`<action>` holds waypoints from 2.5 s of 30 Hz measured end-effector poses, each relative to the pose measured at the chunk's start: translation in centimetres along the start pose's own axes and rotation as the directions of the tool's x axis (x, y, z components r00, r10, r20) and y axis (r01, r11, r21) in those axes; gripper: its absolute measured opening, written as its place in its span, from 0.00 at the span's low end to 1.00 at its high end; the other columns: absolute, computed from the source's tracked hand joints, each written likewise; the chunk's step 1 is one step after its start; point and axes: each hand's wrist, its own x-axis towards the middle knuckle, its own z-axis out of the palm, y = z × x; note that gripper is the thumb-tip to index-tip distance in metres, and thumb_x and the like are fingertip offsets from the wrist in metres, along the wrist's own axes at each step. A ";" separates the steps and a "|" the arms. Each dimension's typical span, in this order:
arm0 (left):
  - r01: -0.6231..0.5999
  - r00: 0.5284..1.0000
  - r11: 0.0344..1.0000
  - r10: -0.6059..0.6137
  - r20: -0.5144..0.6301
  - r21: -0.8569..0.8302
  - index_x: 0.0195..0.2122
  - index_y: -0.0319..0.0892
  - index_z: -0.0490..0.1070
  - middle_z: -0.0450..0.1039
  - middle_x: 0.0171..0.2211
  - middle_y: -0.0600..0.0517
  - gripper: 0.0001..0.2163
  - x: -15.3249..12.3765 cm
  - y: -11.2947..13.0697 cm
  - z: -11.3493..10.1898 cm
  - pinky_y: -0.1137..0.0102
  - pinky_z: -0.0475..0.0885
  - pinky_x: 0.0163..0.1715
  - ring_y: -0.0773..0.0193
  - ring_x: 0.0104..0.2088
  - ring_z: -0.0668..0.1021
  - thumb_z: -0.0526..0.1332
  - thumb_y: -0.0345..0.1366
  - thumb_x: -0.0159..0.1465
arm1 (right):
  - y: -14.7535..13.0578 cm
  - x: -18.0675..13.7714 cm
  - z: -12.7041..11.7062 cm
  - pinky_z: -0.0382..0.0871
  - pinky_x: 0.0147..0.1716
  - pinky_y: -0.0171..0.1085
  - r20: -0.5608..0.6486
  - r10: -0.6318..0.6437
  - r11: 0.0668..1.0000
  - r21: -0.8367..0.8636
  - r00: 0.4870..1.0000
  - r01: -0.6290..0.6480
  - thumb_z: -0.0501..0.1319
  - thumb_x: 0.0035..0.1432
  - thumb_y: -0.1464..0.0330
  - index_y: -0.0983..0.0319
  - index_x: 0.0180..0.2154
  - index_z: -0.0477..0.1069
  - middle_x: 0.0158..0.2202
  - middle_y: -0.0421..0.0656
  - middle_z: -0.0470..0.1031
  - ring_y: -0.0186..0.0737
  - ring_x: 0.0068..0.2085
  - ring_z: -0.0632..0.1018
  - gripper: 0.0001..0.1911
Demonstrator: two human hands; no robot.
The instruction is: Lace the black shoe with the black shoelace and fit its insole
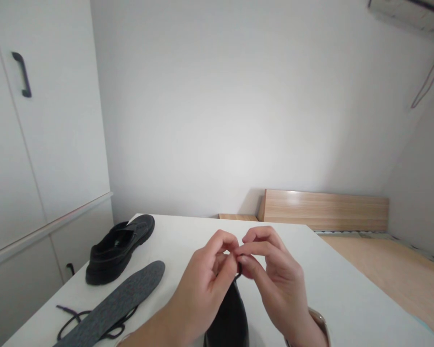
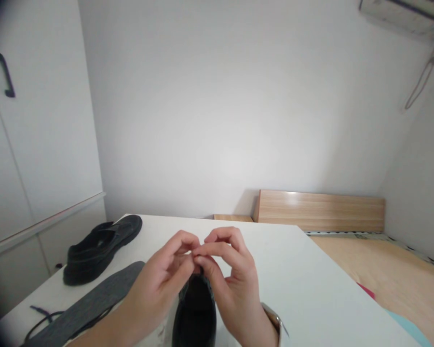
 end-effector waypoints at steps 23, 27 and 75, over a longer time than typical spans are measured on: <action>-0.117 0.988 0.983 0.130 -0.089 0.141 0.34 0.43 0.77 0.73 0.26 0.56 0.07 -0.3 -0.9 -1.4 0.77 0.70 0.29 0.71 0.25 0.74 0.59 0.29 0.65 | 2.8 -0.5 0.8 0.68 0.39 0.37 0.406 0.301 0.796 0.392 0.863 -0.462 0.68 0.58 0.64 0.60 0.37 0.74 0.32 0.41 0.76 0.37 0.36 0.75 0.08; -0.162 0.981 0.977 0.174 -0.085 0.136 0.38 0.44 0.77 0.76 0.35 0.54 0.07 -0.1 -1.0 -1.9 0.77 0.71 0.30 0.73 0.25 0.75 0.59 0.29 0.65 | 3.1 -0.6 0.5 0.67 0.40 0.37 0.339 0.287 0.852 0.337 0.896 -0.401 0.66 0.60 0.64 0.60 0.36 0.74 0.34 0.41 0.74 0.38 0.37 0.74 0.07; -0.219 0.975 0.648 0.117 0.189 0.730 0.34 0.43 0.69 0.75 0.33 0.52 0.09 -3.9 -9.1 -2.6 0.67 0.70 0.38 0.59 0.38 0.76 0.55 0.23 0.65 | 6.7 -6.0 -2.0 0.70 0.39 0.40 0.423 0.241 0.931 -0.355 0.873 -0.086 0.54 0.61 0.78 0.59 0.35 0.68 0.37 0.44 0.70 0.42 0.39 0.74 0.10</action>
